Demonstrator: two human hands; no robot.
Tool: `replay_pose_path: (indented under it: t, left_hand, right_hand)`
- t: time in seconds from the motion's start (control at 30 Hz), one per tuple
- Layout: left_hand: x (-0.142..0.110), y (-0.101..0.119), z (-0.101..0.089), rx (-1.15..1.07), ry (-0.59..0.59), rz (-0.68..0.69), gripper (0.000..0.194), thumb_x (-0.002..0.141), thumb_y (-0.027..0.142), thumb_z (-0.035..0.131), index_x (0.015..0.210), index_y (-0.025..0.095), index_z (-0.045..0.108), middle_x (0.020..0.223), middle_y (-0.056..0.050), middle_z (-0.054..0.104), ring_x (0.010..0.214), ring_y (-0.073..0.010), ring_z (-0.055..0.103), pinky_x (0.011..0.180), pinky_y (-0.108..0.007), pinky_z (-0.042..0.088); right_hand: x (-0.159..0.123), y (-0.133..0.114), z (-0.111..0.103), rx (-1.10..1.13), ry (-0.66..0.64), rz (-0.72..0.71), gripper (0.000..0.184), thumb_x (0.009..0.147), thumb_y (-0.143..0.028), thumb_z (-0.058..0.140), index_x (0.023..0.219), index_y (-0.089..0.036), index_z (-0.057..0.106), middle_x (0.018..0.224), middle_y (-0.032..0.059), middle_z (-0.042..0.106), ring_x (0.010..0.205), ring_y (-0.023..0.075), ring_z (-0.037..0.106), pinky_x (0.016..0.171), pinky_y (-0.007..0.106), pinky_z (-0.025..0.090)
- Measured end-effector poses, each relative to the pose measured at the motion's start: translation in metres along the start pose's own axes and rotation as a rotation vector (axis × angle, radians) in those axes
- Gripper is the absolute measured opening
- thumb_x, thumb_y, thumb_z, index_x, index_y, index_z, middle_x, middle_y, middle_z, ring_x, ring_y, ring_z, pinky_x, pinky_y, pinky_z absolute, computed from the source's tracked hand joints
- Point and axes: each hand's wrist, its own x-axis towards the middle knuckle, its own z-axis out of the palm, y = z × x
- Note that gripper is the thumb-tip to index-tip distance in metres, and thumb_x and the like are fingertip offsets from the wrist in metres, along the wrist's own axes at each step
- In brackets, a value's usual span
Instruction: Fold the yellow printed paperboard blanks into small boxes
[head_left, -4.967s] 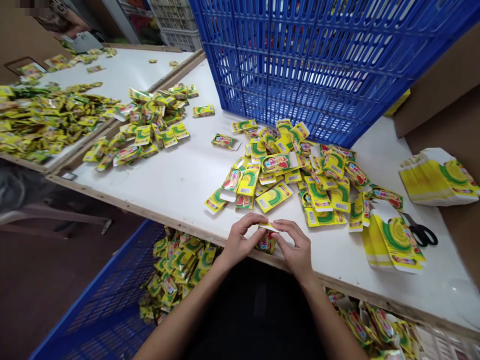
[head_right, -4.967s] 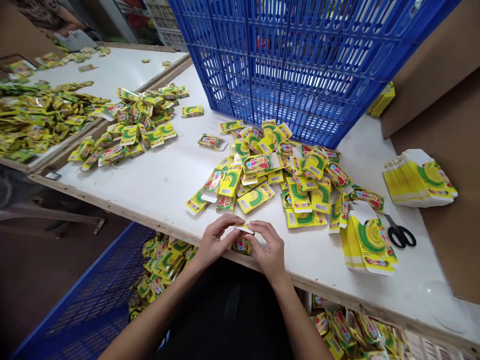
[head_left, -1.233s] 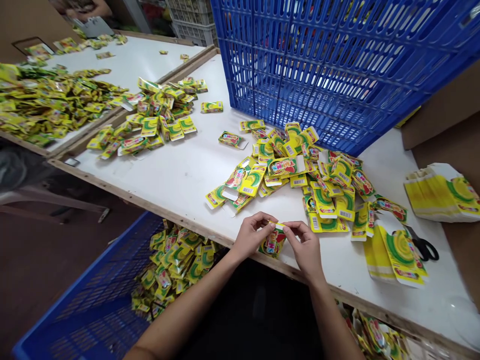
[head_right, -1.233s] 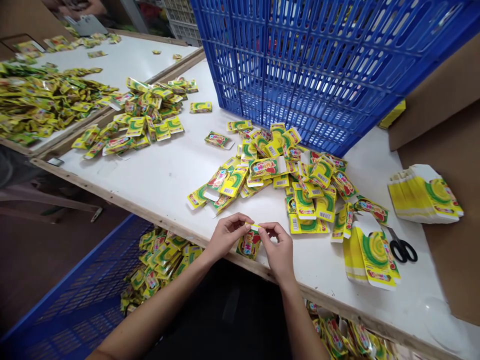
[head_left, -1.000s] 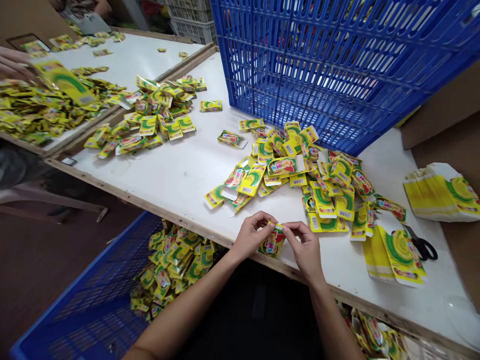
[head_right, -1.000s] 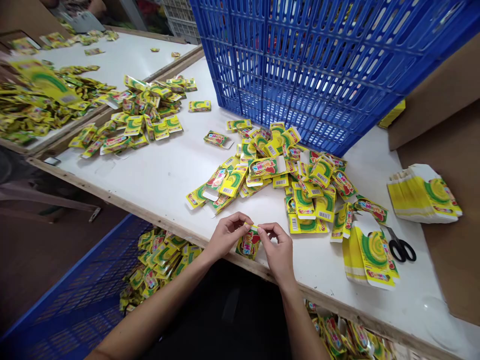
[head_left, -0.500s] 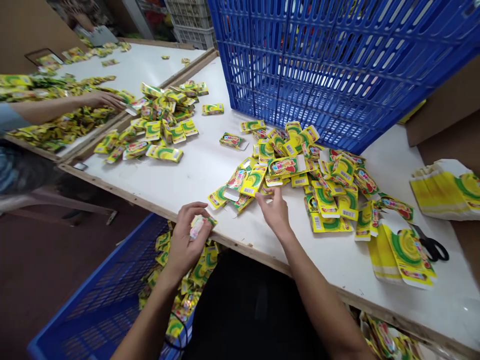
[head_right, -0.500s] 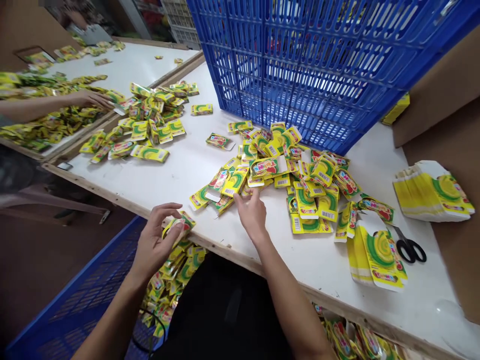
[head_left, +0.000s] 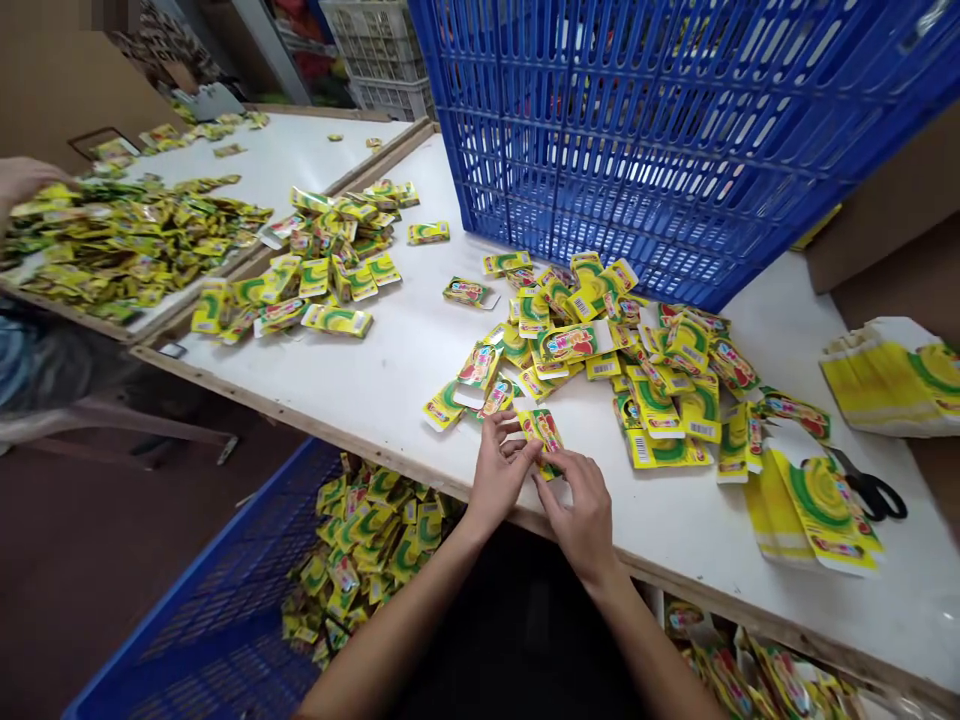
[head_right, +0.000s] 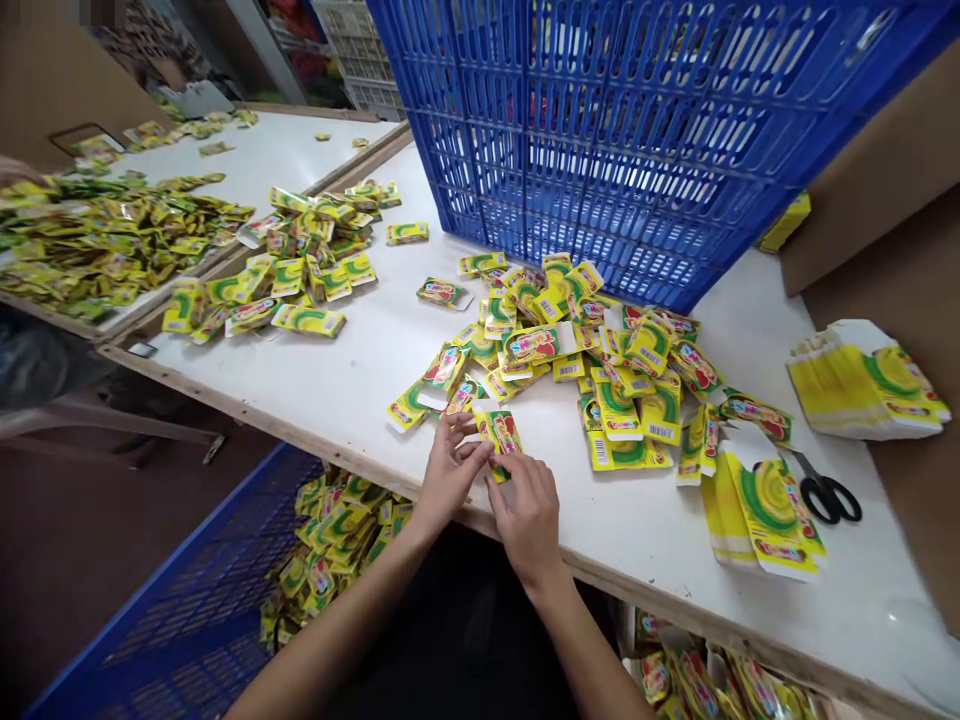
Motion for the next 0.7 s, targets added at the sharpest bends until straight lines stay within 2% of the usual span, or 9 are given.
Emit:
replay_pose_path:
  t: [0.07, 0.13, 0.2, 0.27, 0.37, 0.43, 0.57, 0.63, 0.7]
  left_hand:
    - [0.002, -0.006, -0.001, -0.039, -0.006, -0.028, 0.046, 0.074, 0.023, 0.073, 0.106, 0.022, 0.041, 0.094, 0.0, 0.059, 0.074, -0.0116, 0.064, 0.072, -0.026, 0.053]
    - [0.001, -0.006, -0.004, -0.054, -0.051, -0.006, 0.046, 0.075, 0.023, 0.072, 0.109, 0.023, 0.041, 0.09, 0.0, 0.06, 0.075, -0.0121, 0.065, 0.072, -0.026, 0.052]
    - [-0.004, -0.003, -0.007, -0.034, -0.161, 0.026, 0.043, 0.08, 0.024, 0.068, 0.115, 0.023, 0.042, 0.093, -0.002, 0.062, 0.08, -0.0146, 0.065, 0.074, -0.027, 0.051]
    - [-0.009, 0.001, -0.011, 0.022, -0.296, 0.034, 0.04, 0.083, 0.027, 0.064, 0.119, 0.023, 0.046, 0.096, -0.005, 0.064, 0.084, -0.0169, 0.065, 0.074, -0.028, 0.051]
    - [-0.014, 0.006, -0.016, 0.143, -0.424, 0.003, 0.032, 0.085, 0.029, 0.063, 0.114, 0.02, 0.055, 0.094, -0.005, 0.065, 0.081, -0.0169, 0.064, 0.07, -0.026, 0.049]
    - [-0.014, 0.008, -0.019, 0.204, -0.447, -0.009, 0.028, 0.084, 0.03, 0.064, 0.109, 0.019, 0.059, 0.091, -0.004, 0.065, 0.078, -0.0158, 0.063, 0.067, -0.025, 0.048]
    - [-0.011, 0.009, -0.022, 0.213, -0.476, -0.038, 0.024, 0.083, 0.033, 0.065, 0.101, 0.017, 0.061, 0.085, -0.002, 0.064, 0.074, -0.0146, 0.062, 0.065, -0.023, 0.048]
    - [-0.01, 0.006, -0.022, 0.196, -0.466, -0.028, 0.024, 0.084, 0.035, 0.063, 0.1, 0.017, 0.061, 0.084, -0.003, 0.064, 0.074, -0.0148, 0.062, 0.067, -0.024, 0.049]
    - [-0.009, 0.002, -0.019, 0.18, -0.415, 0.02, 0.022, 0.085, 0.034, 0.063, 0.097, 0.016, 0.063, 0.092, -0.005, 0.065, 0.083, -0.0169, 0.063, 0.075, -0.027, 0.05]
  right_hand:
    - [-0.007, 0.003, -0.003, 0.029, -0.054, -0.042, 0.023, 0.089, -0.015, 0.057, 0.111, -0.022, 0.06, 0.104, 0.0079, 0.067, 0.098, 0.0227, 0.061, 0.084, 0.039, 0.049]
    - [-0.009, 0.006, -0.007, 0.077, -0.029, -0.029, 0.027, 0.089, -0.016, 0.058, 0.114, -0.023, 0.059, 0.112, 0.0087, 0.064, 0.106, 0.0235, 0.059, 0.088, 0.041, 0.048]
    - [-0.008, 0.01, -0.012, 0.143, 0.096, 0.102, 0.031, 0.088, -0.019, 0.059, 0.119, -0.022, 0.057, 0.119, 0.0109, 0.06, 0.11, 0.0246, 0.057, 0.089, 0.042, 0.049]
    - [-0.005, 0.017, -0.017, 0.224, 0.16, 0.261, 0.031, 0.089, -0.024, 0.058, 0.12, -0.021, 0.056, 0.116, 0.0112, 0.061, 0.102, 0.0238, 0.06, 0.084, 0.041, 0.051]
    - [-0.002, 0.027, -0.02, 0.33, 0.035, 0.308, 0.017, 0.09, -0.028, 0.056, 0.103, -0.021, 0.065, 0.101, 0.0075, 0.067, 0.094, 0.0219, 0.062, 0.088, 0.041, 0.049]
    - [-0.003, 0.031, -0.019, 0.371, -0.009, 0.309, 0.015, 0.089, -0.029, 0.057, 0.099, -0.021, 0.067, 0.099, 0.0069, 0.069, 0.096, 0.022, 0.062, 0.09, 0.041, 0.048]
    - [-0.005, 0.032, -0.017, 0.428, 0.054, 0.403, 0.028, 0.086, -0.03, 0.061, 0.113, -0.021, 0.059, 0.096, 0.0053, 0.068, 0.084, 0.0186, 0.064, 0.075, 0.032, 0.052]
    - [-0.003, 0.03, -0.017, 0.401, -0.022, 0.376, 0.018, 0.087, -0.031, 0.06, 0.102, -0.021, 0.063, 0.088, 0.0031, 0.067, 0.078, 0.0175, 0.063, 0.072, 0.03, 0.051]
    - [0.0, 0.029, -0.018, 0.356, -0.095, 0.316, 0.015, 0.089, -0.032, 0.057, 0.089, -0.021, 0.066, 0.085, 0.0032, 0.067, 0.079, 0.0182, 0.062, 0.073, 0.031, 0.05]
